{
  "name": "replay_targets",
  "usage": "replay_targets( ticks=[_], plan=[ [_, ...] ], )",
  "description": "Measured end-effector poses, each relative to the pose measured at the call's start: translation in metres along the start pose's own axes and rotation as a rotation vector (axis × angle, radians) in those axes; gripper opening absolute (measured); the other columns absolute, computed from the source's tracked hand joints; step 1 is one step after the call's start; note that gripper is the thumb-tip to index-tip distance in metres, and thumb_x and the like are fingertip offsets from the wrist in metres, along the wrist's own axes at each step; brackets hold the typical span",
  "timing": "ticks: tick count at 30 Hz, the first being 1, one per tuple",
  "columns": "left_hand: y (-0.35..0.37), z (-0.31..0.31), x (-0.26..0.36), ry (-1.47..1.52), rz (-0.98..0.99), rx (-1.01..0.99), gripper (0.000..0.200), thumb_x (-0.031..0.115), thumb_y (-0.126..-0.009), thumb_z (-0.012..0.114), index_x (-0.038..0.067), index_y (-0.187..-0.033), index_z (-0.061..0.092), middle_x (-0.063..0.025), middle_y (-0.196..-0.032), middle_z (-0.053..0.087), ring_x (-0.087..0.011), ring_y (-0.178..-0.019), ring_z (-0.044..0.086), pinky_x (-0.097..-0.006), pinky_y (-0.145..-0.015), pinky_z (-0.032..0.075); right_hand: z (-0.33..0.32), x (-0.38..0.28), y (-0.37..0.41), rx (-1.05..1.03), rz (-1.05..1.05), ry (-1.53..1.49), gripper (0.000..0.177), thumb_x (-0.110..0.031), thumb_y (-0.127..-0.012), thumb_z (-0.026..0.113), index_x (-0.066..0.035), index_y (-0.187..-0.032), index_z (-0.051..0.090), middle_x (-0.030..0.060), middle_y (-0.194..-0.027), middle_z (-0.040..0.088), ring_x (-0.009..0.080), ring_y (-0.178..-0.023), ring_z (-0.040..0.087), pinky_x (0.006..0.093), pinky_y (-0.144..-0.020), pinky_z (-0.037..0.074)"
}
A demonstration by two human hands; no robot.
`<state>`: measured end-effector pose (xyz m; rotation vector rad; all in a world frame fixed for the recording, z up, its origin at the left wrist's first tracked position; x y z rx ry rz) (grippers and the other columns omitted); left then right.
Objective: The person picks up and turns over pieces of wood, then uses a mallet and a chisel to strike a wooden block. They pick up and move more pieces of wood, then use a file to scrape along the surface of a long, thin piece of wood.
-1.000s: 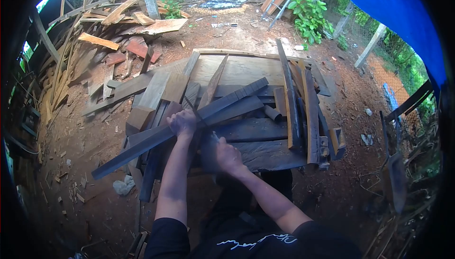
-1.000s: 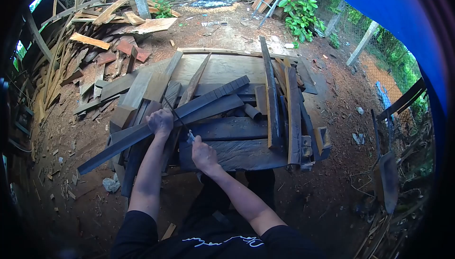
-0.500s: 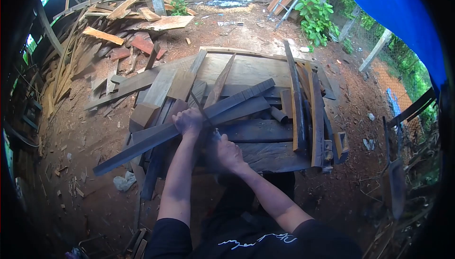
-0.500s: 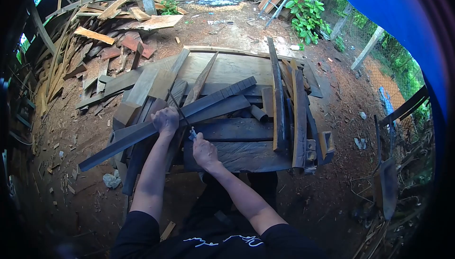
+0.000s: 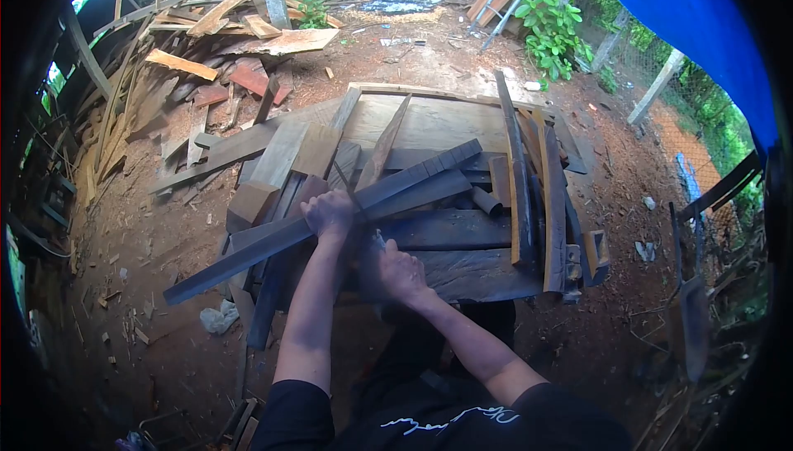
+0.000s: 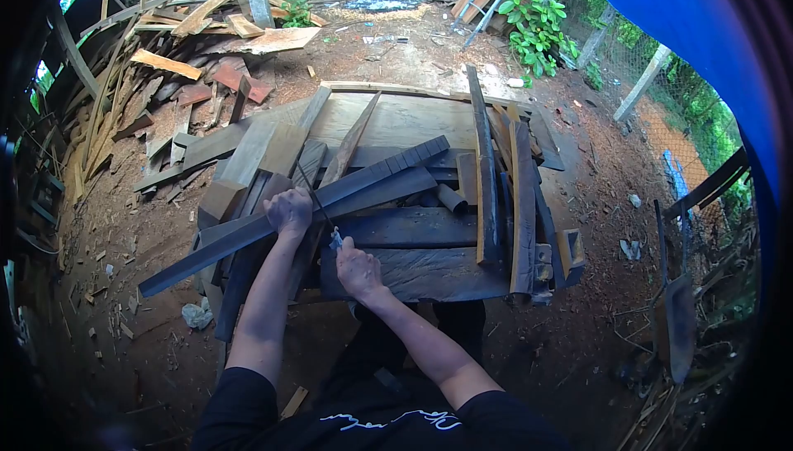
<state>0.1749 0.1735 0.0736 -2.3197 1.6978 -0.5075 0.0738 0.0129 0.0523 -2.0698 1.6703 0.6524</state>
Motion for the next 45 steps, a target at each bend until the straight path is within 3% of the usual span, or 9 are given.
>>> replay_targets(
  ticks=[7, 13, 15, 18, 24, 29, 31, 45],
  plan=[
    [-0.001, 0.003, 0.000, -0.008, -0.001, -0.002, 0.043, 0.027, -0.088, 0.041, 0.006, -0.066, 0.071, -0.0167, -0.068, 0.068, -0.0322, -0.066, 0.068, -0.0442, -0.075, 0.045, 0.008, -0.008, -0.046, 0.079, -0.020, 0.013, 0.019, -0.023, -0.097, 0.045, -0.005, -0.095, 0.043, 0.0226, -0.068, 0.064, 0.0439, -0.069, 0.065, 0.0541, -0.061, 0.053],
    [0.002, 0.003, 0.000, 0.001, 0.014, 0.040, 0.043, 0.027, -0.088, 0.041, 0.006, -0.064, 0.071, -0.0172, -0.066, 0.067, -0.0322, -0.066, 0.068, -0.0446, -0.075, 0.045, 0.006, -0.005, -0.014, 0.033, 0.002, -0.043, 0.019, -0.023, -0.097, 0.045, -0.004, -0.095, 0.043, 0.0226, -0.068, 0.065, 0.0441, -0.069, 0.065, 0.0544, -0.061, 0.052],
    [0.001, 0.004, 0.000, -0.025, -0.013, -0.039, 0.041, 0.027, -0.088, 0.042, 0.007, -0.067, 0.071, -0.0125, -0.070, 0.070, -0.0292, -0.072, 0.067, -0.0418, -0.079, 0.044, 0.005, -0.005, -0.014, 0.026, 0.009, -0.037, 0.019, -0.023, -0.097, 0.045, -0.004, -0.095, 0.043, 0.0229, -0.069, 0.065, 0.0441, -0.070, 0.065, 0.0544, -0.061, 0.053],
    [0.000, 0.002, -0.001, 0.010, -0.001, 0.027, 0.043, 0.028, -0.088, 0.043, 0.006, -0.063, 0.070, -0.0172, -0.066, 0.067, -0.0321, -0.065, 0.068, -0.0444, -0.074, 0.045, 0.003, -0.008, -0.025, 0.015, 0.013, -0.065, 0.023, -0.026, -0.097, 0.043, -0.004, -0.095, 0.043, 0.0246, -0.070, 0.064, 0.0463, -0.072, 0.064, 0.0566, -0.064, 0.051],
    [0.001, -0.004, 0.001, 0.021, 0.020, 0.024, 0.043, 0.028, -0.088, 0.042, 0.006, -0.063, 0.070, -0.0163, -0.066, 0.068, -0.0320, -0.065, 0.067, -0.0437, -0.075, 0.045, 0.008, -0.020, -0.064, 0.033, -0.009, -0.075, 0.023, -0.026, -0.097, 0.043, -0.003, -0.096, 0.044, 0.0269, -0.072, 0.064, 0.0489, -0.076, 0.063, 0.0594, -0.068, 0.049],
    [0.000, -0.003, 0.001, 0.006, 0.016, 0.019, 0.043, 0.028, -0.088, 0.043, 0.007, -0.064, 0.070, -0.0160, -0.066, 0.068, -0.0312, -0.066, 0.068, -0.0433, -0.075, 0.045, 0.007, -0.012, -0.033, 0.033, 0.007, -0.096, 0.022, -0.025, -0.096, 0.045, -0.003, -0.096, 0.044, 0.0273, -0.072, 0.064, 0.0489, -0.073, 0.063, 0.0587, -0.065, 0.050],
    [0.002, 0.001, 0.001, 0.005, 0.023, 0.016, 0.042, 0.028, -0.088, 0.043, 0.007, -0.064, 0.070, -0.0160, -0.066, 0.068, -0.0309, -0.066, 0.068, -0.0433, -0.075, 0.045, 0.006, -0.010, -0.022, 0.044, -0.005, -0.057, 0.020, -0.024, -0.097, 0.045, -0.004, -0.095, 0.043, 0.0238, -0.069, 0.064, 0.0448, -0.070, 0.065, 0.0555, -0.061, 0.052],
    [0.002, -0.004, 0.002, 0.007, 0.024, 0.044, 0.041, 0.027, -0.088, 0.044, 0.007, -0.062, 0.070, -0.0164, -0.063, 0.067, -0.0313, -0.064, 0.068, -0.0444, -0.073, 0.046, 0.001, 0.009, 0.027, 0.017, -0.005, -0.061, 0.021, -0.025, -0.098, 0.044, -0.004, -0.094, 0.042, 0.0219, -0.066, 0.063, 0.0447, -0.066, 0.064, 0.0560, -0.058, 0.051]
  ],
)
Point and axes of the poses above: each hand's wrist, its own y-axis away from the middle knuckle, its own z-axis out of the palm, x = y × z, the point moved 5 cm from there along -y, towards the middle knuckle
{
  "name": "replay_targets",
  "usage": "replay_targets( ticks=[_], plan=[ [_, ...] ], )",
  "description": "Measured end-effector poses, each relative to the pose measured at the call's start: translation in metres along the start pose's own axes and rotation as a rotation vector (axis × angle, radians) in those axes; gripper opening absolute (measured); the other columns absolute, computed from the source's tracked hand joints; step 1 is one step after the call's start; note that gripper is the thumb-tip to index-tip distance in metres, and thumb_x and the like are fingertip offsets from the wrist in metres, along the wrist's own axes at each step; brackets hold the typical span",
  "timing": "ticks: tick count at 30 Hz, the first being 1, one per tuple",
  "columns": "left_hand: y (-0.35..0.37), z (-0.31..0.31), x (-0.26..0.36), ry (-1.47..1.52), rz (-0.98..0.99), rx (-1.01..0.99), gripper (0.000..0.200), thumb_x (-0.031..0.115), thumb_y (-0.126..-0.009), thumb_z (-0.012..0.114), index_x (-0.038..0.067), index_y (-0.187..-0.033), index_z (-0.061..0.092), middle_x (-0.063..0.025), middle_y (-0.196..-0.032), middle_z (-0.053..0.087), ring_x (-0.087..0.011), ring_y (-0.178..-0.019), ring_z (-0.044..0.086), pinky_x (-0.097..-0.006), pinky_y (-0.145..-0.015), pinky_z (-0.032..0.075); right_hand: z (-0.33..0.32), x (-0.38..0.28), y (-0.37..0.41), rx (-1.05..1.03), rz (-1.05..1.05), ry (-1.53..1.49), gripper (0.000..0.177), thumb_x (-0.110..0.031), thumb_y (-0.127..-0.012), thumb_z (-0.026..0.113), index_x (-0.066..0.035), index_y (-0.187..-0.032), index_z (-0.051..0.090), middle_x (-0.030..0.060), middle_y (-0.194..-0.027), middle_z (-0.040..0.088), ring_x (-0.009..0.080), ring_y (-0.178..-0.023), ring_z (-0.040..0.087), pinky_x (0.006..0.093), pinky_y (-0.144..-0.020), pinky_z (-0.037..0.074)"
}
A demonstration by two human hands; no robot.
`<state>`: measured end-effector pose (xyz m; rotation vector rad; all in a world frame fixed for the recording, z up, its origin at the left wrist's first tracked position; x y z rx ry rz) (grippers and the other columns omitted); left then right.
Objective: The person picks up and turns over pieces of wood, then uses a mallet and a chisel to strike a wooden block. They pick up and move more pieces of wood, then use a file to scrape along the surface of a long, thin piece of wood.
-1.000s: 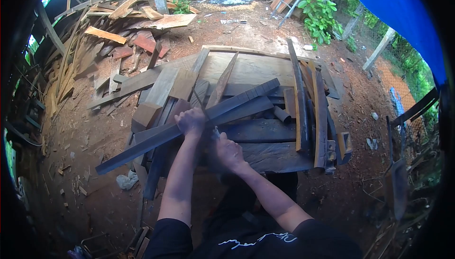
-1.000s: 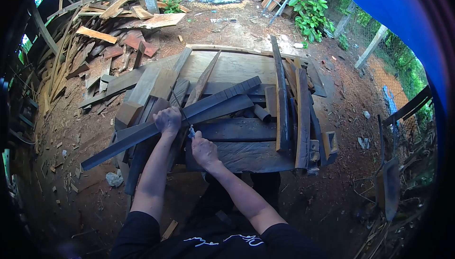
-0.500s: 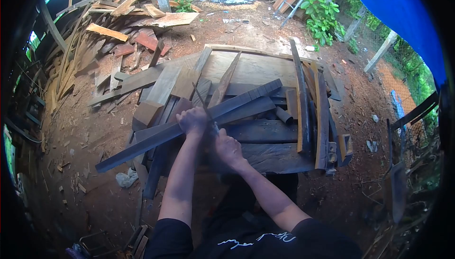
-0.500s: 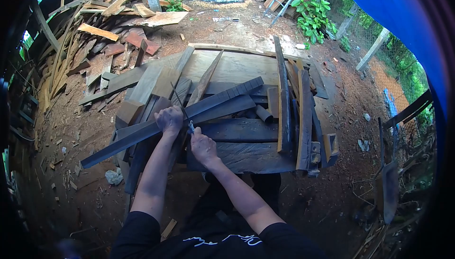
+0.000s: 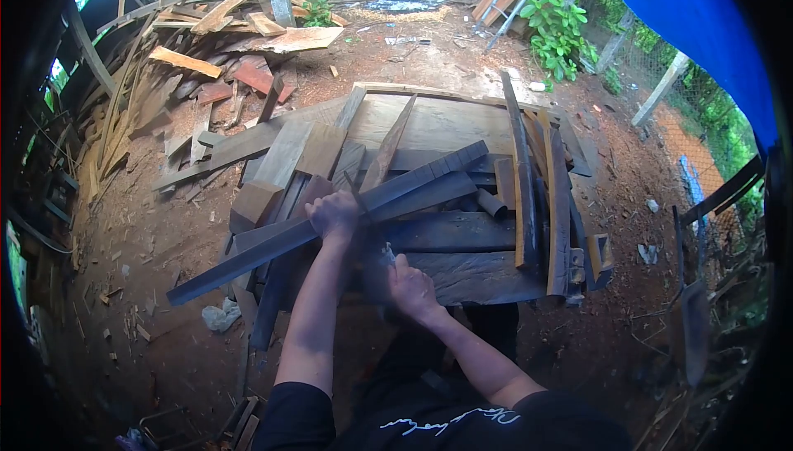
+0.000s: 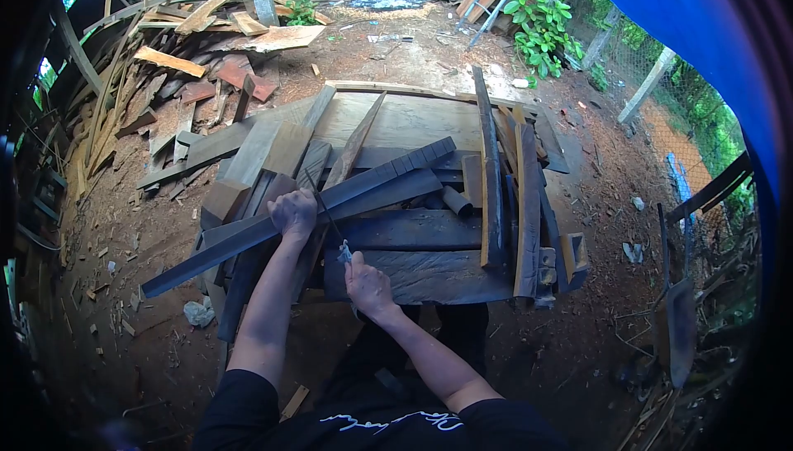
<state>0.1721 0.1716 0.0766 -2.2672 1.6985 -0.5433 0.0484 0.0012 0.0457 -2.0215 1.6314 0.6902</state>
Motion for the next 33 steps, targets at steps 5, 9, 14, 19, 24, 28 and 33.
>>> replay_targets(
  ticks=[5, 9, 14, 19, 24, 28, 33],
  plan=[
    [0.000, 0.005, -0.001, -0.017, -0.002, 0.009, 0.041, 0.027, -0.088, 0.044, 0.007, -0.063, 0.070, -0.0167, -0.064, 0.067, -0.0313, -0.064, 0.068, -0.0442, -0.072, 0.045, -0.003, -0.001, 0.003, -0.004, -0.001, 0.002, 0.022, -0.025, -0.099, 0.044, -0.004, -0.094, 0.042, 0.0218, -0.066, 0.063, 0.0443, -0.065, 0.064, 0.0552, -0.056, 0.051],
    [-0.001, 0.008, -0.002, -0.050, -0.008, 0.012, 0.042, 0.028, -0.088, 0.044, 0.007, -0.063, 0.070, -0.0169, -0.065, 0.067, -0.0313, -0.065, 0.068, -0.0440, -0.073, 0.045, -0.002, 0.000, 0.001, -0.005, 0.008, -0.011, 0.022, -0.025, -0.098, 0.045, -0.003, -0.093, 0.042, 0.0228, -0.068, 0.064, 0.0453, -0.066, 0.064, 0.0562, -0.058, 0.051],
    [-0.001, 0.005, -0.002, -0.001, -0.017, -0.024, 0.043, 0.028, -0.088, 0.043, 0.006, -0.063, 0.070, -0.0171, -0.066, 0.067, -0.0315, -0.065, 0.068, -0.0438, -0.074, 0.045, -0.005, 0.003, -0.008, -0.015, 0.058, -0.049, 0.021, -0.023, -0.097, 0.045, -0.003, -0.095, 0.044, 0.0264, -0.069, 0.063, 0.0483, -0.070, 0.062, 0.0585, -0.063, 0.049],
    [-0.001, 0.008, -0.004, -0.011, -0.026, 0.009, 0.044, 0.028, -0.088, 0.042, 0.006, -0.063, 0.070, -0.0174, -0.066, 0.067, -0.0320, -0.065, 0.068, -0.0435, -0.074, 0.045, -0.009, -0.002, -0.006, -0.036, -0.013, -0.007, 0.021, -0.023, -0.097, 0.045, -0.003, -0.094, 0.043, 0.0239, -0.068, 0.064, 0.0463, -0.068, 0.063, 0.0571, -0.060, 0.050],
    [-0.001, 0.009, -0.002, -0.020, -0.001, -0.010, 0.044, 0.027, -0.088, 0.042, 0.006, -0.063, 0.070, -0.0169, -0.066, 0.067, -0.0316, -0.066, 0.068, -0.0434, -0.074, 0.045, -0.007, -0.006, 0.004, -0.017, 0.007, -0.044, 0.021, -0.023, -0.098, 0.045, -0.003, -0.094, 0.043, 0.0237, -0.068, 0.064, 0.0463, -0.068, 0.063, 0.0572, -0.060, 0.050],
    [-0.002, 0.008, -0.002, -0.016, -0.005, -0.017, 0.044, 0.027, -0.089, 0.041, 0.005, -0.063, 0.071, -0.0170, -0.066, 0.067, -0.0318, -0.066, 0.068, -0.0432, -0.074, 0.045, -0.001, -0.003, -0.001, -0.010, 0.051, -0.048, 0.021, -0.024, -0.097, 0.045, -0.003, -0.095, 0.043, 0.0248, -0.070, 0.064, 0.0469, -0.070, 0.063, 0.0573, -0.062, 0.050],
    [-0.003, 0.012, -0.004, 0.006, -0.025, -0.010, 0.046, 0.028, -0.089, 0.041, 0.005, -0.064, 0.071, -0.0183, -0.066, 0.067, -0.0320, -0.067, 0.068, -0.0441, -0.076, 0.045, 0.001, 0.009, -0.015, 0.019, 0.061, -0.039, 0.021, -0.022, -0.097, 0.045, -0.002, -0.096, 0.042, 0.0259, -0.069, 0.063, 0.0475, -0.069, 0.063, 0.0573, -0.062, 0.050]
  ],
)
Point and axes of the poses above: each hand's wrist, its own y-axis away from the middle knuckle, its own z-axis out of the palm, x = y × z, the point moved 5 cm from there along -y, towards the middle knuckle
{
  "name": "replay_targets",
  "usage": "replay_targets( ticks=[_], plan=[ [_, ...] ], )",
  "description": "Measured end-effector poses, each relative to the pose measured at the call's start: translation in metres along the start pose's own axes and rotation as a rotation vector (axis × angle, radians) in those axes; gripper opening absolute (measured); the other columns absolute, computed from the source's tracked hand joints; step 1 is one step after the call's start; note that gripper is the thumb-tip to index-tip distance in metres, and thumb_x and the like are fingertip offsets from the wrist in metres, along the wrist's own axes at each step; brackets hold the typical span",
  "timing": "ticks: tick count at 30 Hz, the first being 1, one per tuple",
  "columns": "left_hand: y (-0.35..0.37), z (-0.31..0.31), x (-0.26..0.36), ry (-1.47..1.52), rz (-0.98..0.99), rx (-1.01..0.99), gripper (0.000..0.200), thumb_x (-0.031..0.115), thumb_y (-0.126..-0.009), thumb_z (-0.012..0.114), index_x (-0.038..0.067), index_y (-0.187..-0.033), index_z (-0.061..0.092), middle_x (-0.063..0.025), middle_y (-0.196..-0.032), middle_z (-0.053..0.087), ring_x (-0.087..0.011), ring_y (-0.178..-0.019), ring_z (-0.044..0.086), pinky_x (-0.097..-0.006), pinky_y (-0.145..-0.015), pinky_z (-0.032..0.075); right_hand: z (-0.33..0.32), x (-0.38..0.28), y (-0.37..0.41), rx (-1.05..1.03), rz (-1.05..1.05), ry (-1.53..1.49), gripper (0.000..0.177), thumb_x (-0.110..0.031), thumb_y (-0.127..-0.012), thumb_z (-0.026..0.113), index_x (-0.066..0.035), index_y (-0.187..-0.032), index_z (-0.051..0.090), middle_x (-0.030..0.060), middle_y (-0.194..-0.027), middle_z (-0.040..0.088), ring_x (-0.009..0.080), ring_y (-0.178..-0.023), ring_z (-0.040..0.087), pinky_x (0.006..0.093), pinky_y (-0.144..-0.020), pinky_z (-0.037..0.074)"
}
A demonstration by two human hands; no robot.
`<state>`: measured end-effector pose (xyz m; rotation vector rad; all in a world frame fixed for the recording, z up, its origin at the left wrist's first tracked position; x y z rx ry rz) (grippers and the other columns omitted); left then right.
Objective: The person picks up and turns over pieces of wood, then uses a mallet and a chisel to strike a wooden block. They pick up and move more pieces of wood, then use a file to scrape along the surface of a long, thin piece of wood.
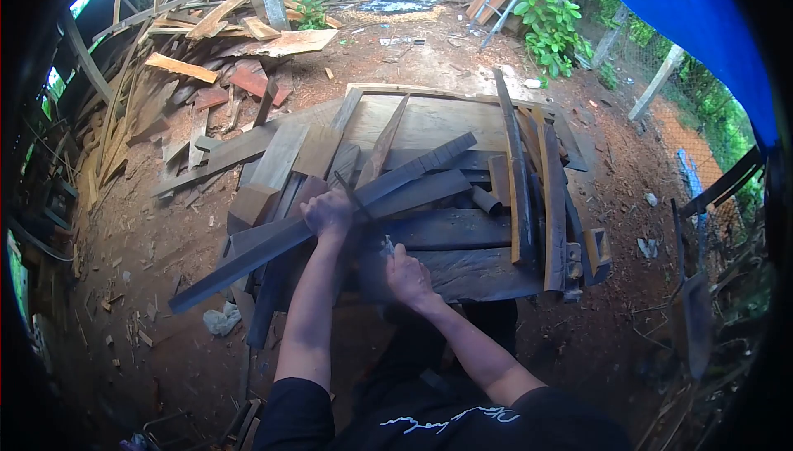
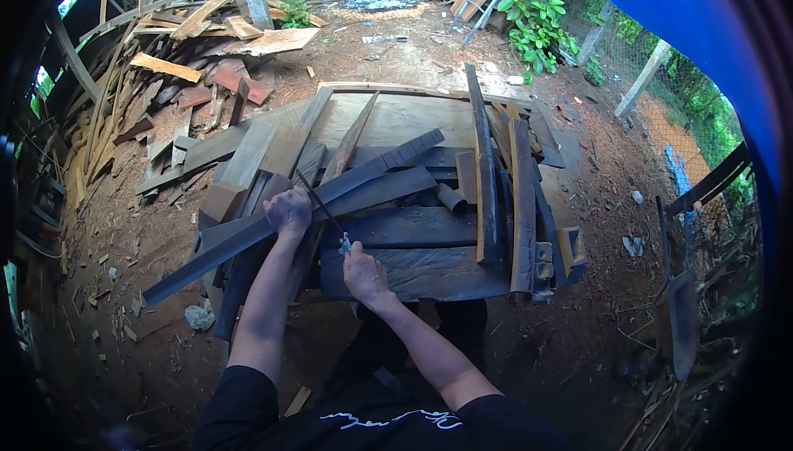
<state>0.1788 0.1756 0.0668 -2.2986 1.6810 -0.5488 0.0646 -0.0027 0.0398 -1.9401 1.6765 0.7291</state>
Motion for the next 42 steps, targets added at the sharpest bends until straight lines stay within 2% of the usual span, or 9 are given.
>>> replay_targets(
  ticks=[5, 11, 13, 19, 22, 25, 28, 37, 42],
  plan=[
    [-0.004, -0.002, 0.000, 0.018, -0.022, -0.106, 0.049, 0.030, -0.091, 0.038, 0.004, -0.070, 0.073, -0.0191, -0.072, 0.069, -0.0325, -0.072, 0.069, -0.0440, -0.082, 0.044, -0.006, -0.010, 0.007, -0.065, -0.058, 0.017, 0.021, -0.023, -0.097, 0.045, -0.003, -0.096, 0.041, 0.0251, -0.069, 0.063, 0.0472, -0.071, 0.063, 0.0577, -0.063, 0.050],
    [-0.009, 0.005, -0.001, -0.007, -0.111, -0.181, 0.050, 0.032, -0.092, 0.037, 0.002, -0.077, 0.074, -0.0197, -0.078, 0.070, -0.0337, -0.078, 0.069, -0.0439, -0.085, 0.043, -0.002, -0.011, 0.017, -0.068, -0.017, 0.003, 0.021, -0.023, -0.097, 0.044, -0.003, -0.097, 0.041, 0.0251, -0.069, 0.063, 0.0469, -0.071, 0.063, 0.0583, -0.062, 0.049],
    [-0.008, 0.002, 0.001, -0.011, -0.093, -0.170, 0.050, 0.032, -0.091, 0.037, 0.003, -0.076, 0.074, -0.0196, -0.077, 0.070, -0.0337, -0.077, 0.069, -0.0441, -0.085, 0.043, -0.006, -0.015, 0.016, -0.080, 0.001, -0.071, 0.021, -0.021, -0.096, 0.043, 0.000, -0.099, 0.042, 0.0300, -0.071, 0.062, 0.0505, -0.073, 0.062, 0.0600, -0.067, 0.049],
    [-0.003, -0.006, 0.004, 0.013, -0.037, -0.114, 0.048, 0.031, -0.090, 0.039, 0.003, -0.071, 0.073, -0.0193, -0.074, 0.069, -0.0332, -0.072, 0.069, -0.0444, -0.081, 0.045, -0.001, -0.029, -0.039, -0.023, -0.048, -0.037, 0.020, -0.021, -0.097, 0.043, -0.002, -0.096, 0.043, 0.0268, -0.074, 0.064, 0.0487, -0.076, 0.063, 0.0580, -0.068, 0.050],
    [-0.005, -0.005, 0.006, -0.040, -0.046, -0.092, 0.042, 0.024, -0.089, 0.040, 0.006, -0.068, 0.072, -0.0133, -0.070, 0.070, -0.0301, -0.071, 0.068, -0.0429, -0.081, 0.044, 0.008, -0.034, -0.069, -0.011, -0.075, -0.023, 0.019, -0.020, -0.096, 0.043, -0.002, -0.096, 0.044, 0.0273, -0.074, 0.064, 0.0488, -0.076, 0.063, 0.0582, -0.068, 0.050],
    [-0.003, -0.008, 0.007, -0.041, -0.059, -0.117, 0.042, 0.024, -0.089, 0.041, 0.007, -0.068, 0.072, -0.0131, -0.070, 0.070, -0.0298, -0.070, 0.068, -0.0428, -0.080, 0.044, 0.004, -0.031, -0.050, -0.032, -0.053, -0.027, 0.018, -0.020, -0.096, 0.043, -0.002, -0.096, 0.043, 0.0275, -0.074, 0.064, 0.0487, -0.076, 0.063, 0.0584, -0.068, 0.050],
    [-0.003, -0.005, 0.004, -0.025, -0.045, -0.095, 0.047, 0.030, -0.090, 0.040, 0.004, -0.070, 0.073, -0.0180, -0.071, 0.069, -0.0320, -0.069, 0.069, -0.0434, -0.079, 0.045, 0.003, -0.020, -0.015, -0.083, -0.001, -0.026, 0.019, -0.021, -0.097, 0.043, -0.002, -0.096, 0.043, 0.0274, -0.075, 0.064, 0.0486, -0.076, 0.063, 0.0587, -0.068, 0.050],
    [-0.004, -0.004, 0.002, -0.013, -0.030, -0.040, 0.046, 0.029, -0.090, 0.040, 0.005, -0.066, 0.072, -0.0177, -0.068, 0.068, -0.0318, -0.067, 0.069, -0.0434, -0.079, 0.046, 0.006, -0.040, -0.066, -0.043, -0.043, 0.010, 0.020, -0.022, -0.097, 0.043, -0.002, -0.096, 0.043, 0.0267, -0.075, 0.065, 0.0475, -0.077, 0.064, 0.0580, -0.069, 0.051],
    [-0.004, -0.002, 0.003, -0.017, -0.051, -0.040, 0.047, 0.030, -0.090, 0.040, 0.005, -0.067, 0.072, -0.0174, -0.068, 0.068, -0.0319, -0.068, 0.069, -0.0434, -0.079, 0.046, -0.003, -0.027, -0.022, -0.074, -0.023, -0.028, 0.020, -0.022, -0.097, 0.043, -0.002, -0.097, 0.041, 0.0269, -0.074, 0.064, 0.0485, -0.075, 0.063, 0.0592, -0.067, 0.049]
  ],
)
Point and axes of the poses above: each hand's wrist, its own y-axis away from the middle knuckle, its own z-axis out of the palm, x = y × z, the point moved 5 cm from there along -y, towards the middle knuckle
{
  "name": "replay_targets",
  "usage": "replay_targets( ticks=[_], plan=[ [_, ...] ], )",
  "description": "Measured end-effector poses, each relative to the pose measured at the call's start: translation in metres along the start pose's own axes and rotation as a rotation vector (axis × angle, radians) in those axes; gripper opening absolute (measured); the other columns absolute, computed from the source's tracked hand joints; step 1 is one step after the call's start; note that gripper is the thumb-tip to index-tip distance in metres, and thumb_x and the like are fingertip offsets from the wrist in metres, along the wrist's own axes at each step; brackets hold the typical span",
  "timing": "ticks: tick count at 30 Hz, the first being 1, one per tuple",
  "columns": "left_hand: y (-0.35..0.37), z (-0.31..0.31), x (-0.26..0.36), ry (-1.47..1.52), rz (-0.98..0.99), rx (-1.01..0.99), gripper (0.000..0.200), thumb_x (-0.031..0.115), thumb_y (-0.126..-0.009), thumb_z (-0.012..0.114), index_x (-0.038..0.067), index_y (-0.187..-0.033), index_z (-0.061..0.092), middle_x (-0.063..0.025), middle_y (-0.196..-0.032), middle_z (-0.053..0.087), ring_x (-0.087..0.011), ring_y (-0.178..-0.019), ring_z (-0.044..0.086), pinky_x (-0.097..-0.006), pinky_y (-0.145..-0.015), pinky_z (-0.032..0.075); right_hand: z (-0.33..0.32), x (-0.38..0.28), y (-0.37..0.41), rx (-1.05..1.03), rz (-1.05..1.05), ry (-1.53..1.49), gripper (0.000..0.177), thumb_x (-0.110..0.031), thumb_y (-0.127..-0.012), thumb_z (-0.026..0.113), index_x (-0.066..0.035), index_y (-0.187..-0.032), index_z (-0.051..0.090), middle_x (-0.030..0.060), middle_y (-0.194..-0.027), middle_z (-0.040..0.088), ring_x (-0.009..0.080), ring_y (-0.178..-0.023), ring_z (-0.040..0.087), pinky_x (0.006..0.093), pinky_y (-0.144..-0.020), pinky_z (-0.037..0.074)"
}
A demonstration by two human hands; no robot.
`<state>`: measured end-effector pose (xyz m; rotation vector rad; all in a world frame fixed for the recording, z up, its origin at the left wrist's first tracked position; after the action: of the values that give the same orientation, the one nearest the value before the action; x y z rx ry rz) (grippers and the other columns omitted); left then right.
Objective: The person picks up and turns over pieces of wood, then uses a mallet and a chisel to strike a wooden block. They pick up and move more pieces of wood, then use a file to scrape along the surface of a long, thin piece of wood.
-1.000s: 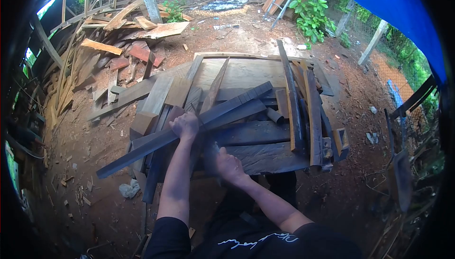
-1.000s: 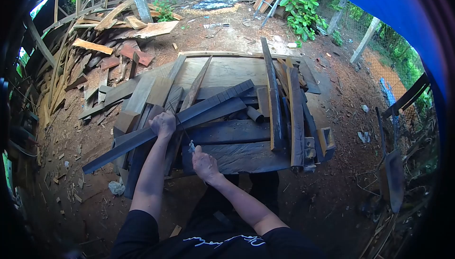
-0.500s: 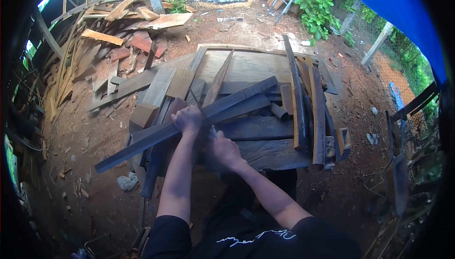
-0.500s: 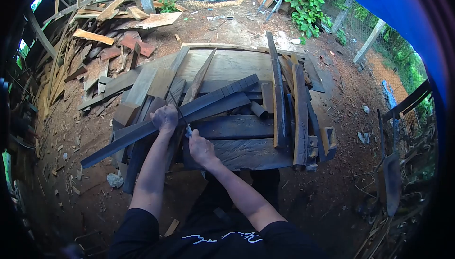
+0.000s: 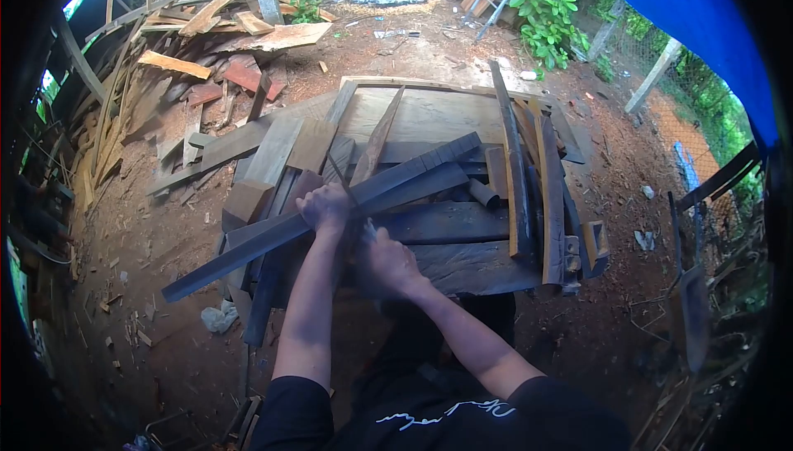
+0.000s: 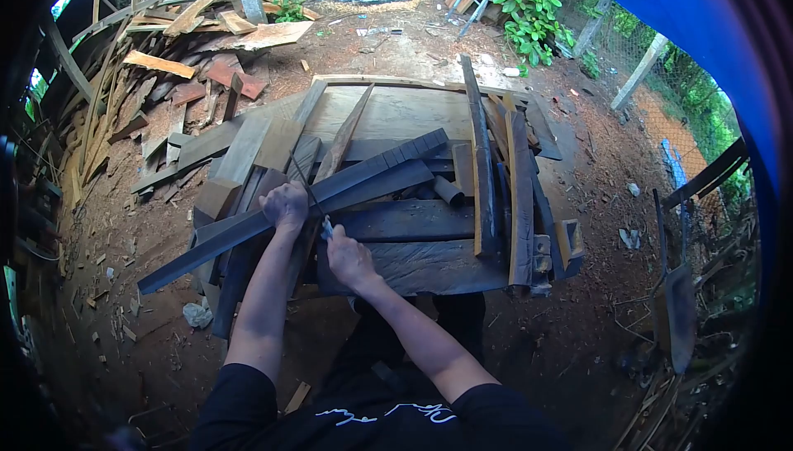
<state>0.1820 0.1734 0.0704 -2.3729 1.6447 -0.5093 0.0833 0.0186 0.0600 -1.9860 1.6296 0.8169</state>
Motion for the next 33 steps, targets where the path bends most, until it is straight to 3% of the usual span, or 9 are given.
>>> replay_targets(
  ticks=[4, 11, 13, 14, 20, 29, 33],
  plan=[
    [0.001, -0.002, 0.001, 0.006, 0.004, -0.016, 0.047, 0.030, -0.090, 0.040, 0.004, -0.067, 0.073, -0.0179, -0.069, 0.068, -0.0322, -0.068, 0.069, -0.0434, -0.080, 0.046, 0.003, 0.011, 0.021, 0.003, 0.010, -0.022, 0.021, -0.023, -0.097, 0.044, -0.003, -0.097, 0.040, 0.0270, -0.072, 0.063, 0.0492, -0.073, 0.062, 0.0591, -0.065, 0.049],
    [0.001, -0.009, 0.001, 0.020, 0.005, -0.026, 0.048, 0.031, -0.090, 0.040, 0.004, -0.068, 0.073, -0.0182, -0.069, 0.068, -0.0319, -0.069, 0.069, -0.0426, -0.080, 0.046, 0.001, -0.010, -0.034, 0.050, -0.036, -0.001, 0.020, -0.022, -0.097, 0.044, -0.002, -0.096, 0.042, 0.0276, -0.073, 0.064, 0.0482, -0.075, 0.064, 0.0579, -0.067, 0.050],
    [0.000, -0.007, 0.003, 0.023, 0.003, -0.026, 0.048, 0.031, -0.090, 0.040, 0.004, -0.068, 0.073, -0.0183, -0.069, 0.068, -0.0318, -0.069, 0.069, -0.0424, -0.079, 0.045, 0.005, -0.011, -0.038, -0.036, 0.066, -0.060, 0.027, -0.026, -0.097, 0.040, 0.000, -0.103, 0.046, 0.0317, -0.085, 0.064, 0.0519, -0.088, 0.060, 0.0606, -0.081, 0.045],
    [0.001, -0.008, 0.003, 0.027, -0.001, -0.032, 0.047, 0.031, -0.090, 0.040, 0.004, -0.068, 0.073, -0.0181, -0.069, 0.068, -0.0316, -0.069, 0.069, -0.0425, -0.079, 0.045, 0.004, -0.014, -0.035, 0.069, -0.020, 0.004, 0.020, -0.022, -0.097, 0.043, -0.002, -0.097, 0.042, 0.0273, -0.074, 0.064, 0.0486, -0.075, 0.063, 0.0589, -0.067, 0.050],
    [0.001, -0.001, 0.002, 0.016, 0.002, -0.027, 0.045, 0.028, -0.089, 0.042, 0.005, -0.066, 0.072, -0.0156, -0.068, 0.069, -0.0301, -0.069, 0.068, -0.0425, -0.078, 0.045, 0.008, 0.013, 0.017, 0.004, -0.004, -0.013, 0.021, -0.023, -0.097, 0.044, -0.003, -0.099, 0.040, 0.0277, -0.073, 0.064, 0.0489, -0.074, 0.063, 0.0598, -0.065, 0.050],
    [0.001, 0.001, -0.001, 0.021, 0.007, 0.003, 0.044, 0.028, -0.089, 0.042, 0.006, -0.065, 0.072, -0.0153, -0.067, 0.068, -0.0303, -0.068, 0.068, -0.0429, -0.077, 0.045, 0.005, -0.013, -0.058, 0.082, -0.071, 0.015, 0.020, -0.022, -0.096, 0.044, -0.002, -0.095, 0.045, 0.0277, -0.074, 0.064, 0.0471, -0.076, 0.064, 0.0569, -0.068, 0.051],
    [0.000, 0.000, 0.000, 0.023, 0.009, -0.001, 0.046, 0.030, -0.090, 0.040, 0.006, -0.067, 0.072, -0.0173, -0.068, 0.068, -0.0313, -0.068, 0.069, -0.0428, -0.077, 0.045, 0.010, -0.001, -0.022, 0.040, -0.020, -0.011, 0.020, -0.022, -0.096, 0.044, -0.002, -0.096, 0.043, 0.0271, -0.073, 0.064, 0.0477, -0.074, 0.063, 0.0578, -0.066, 0.051]
  ],
)
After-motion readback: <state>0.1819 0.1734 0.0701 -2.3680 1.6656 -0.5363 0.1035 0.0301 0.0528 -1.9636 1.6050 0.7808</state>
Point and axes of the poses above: each hand's wrist, its own y-axis away from the middle knuckle, its own z-axis out of the palm, x = y × z, the point moved 5 cm from there along -y, towards the middle knuckle
